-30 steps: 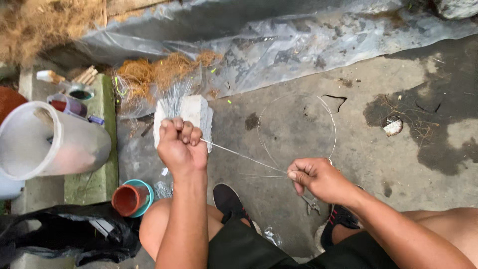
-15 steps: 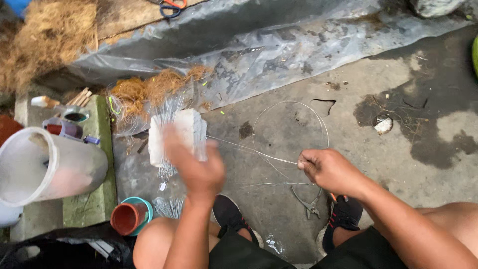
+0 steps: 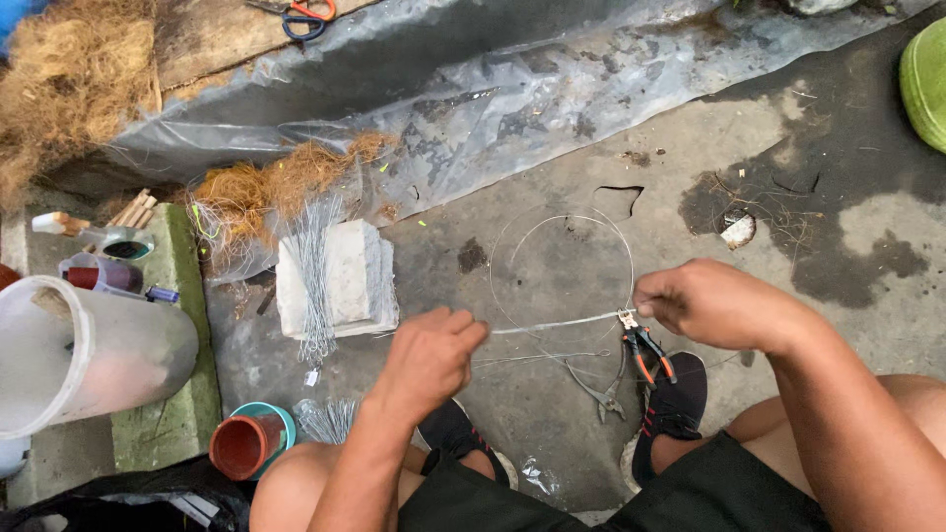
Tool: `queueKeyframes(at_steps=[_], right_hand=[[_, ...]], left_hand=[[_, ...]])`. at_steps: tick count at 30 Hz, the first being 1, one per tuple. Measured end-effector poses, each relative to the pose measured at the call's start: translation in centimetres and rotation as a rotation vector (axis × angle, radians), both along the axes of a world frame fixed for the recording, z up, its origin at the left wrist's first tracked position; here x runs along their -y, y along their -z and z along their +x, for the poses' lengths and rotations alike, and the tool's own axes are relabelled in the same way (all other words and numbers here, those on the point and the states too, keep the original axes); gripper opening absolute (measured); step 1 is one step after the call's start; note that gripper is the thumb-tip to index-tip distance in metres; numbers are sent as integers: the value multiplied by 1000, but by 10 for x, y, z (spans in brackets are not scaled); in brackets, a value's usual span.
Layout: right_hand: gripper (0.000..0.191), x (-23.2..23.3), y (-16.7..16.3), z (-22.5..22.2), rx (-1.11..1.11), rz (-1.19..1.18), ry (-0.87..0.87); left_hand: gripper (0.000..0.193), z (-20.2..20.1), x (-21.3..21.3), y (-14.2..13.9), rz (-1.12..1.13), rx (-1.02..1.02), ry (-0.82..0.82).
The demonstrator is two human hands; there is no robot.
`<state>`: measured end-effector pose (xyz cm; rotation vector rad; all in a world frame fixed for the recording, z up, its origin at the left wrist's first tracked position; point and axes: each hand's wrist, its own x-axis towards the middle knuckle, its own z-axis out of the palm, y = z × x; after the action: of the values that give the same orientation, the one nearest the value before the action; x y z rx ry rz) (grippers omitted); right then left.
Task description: The person sits on the ground cutting lengths of wire with pliers and bending the wire by hand and with pliers to form hooked wire pieces, placing finished hooks on a foam block beside a bundle of completed hooks.
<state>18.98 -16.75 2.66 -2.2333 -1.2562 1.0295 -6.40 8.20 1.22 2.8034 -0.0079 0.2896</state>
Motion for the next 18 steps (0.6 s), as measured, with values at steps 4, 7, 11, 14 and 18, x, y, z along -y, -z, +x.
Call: queueKeyframes(at_steps=[4,7,11,14,18], right_hand=[[11,-2,-1,-10,114,-32,-69],[9,-5,-1,-15,117,-43,-77],[10,-11,3,-23,102,54,-118],[14,-15,8,-29,148,-44,-153],[4,-17,11,-32,166,5,-157]], left_hand=[[19,0,10,6,-76,-11,50],[14,2,19,15,-66,-43,39],[11,6,27,25,-81,-57,34],[11,13,34,32,-96,-50,69],[11,20,44,39,-151,-82,73]])
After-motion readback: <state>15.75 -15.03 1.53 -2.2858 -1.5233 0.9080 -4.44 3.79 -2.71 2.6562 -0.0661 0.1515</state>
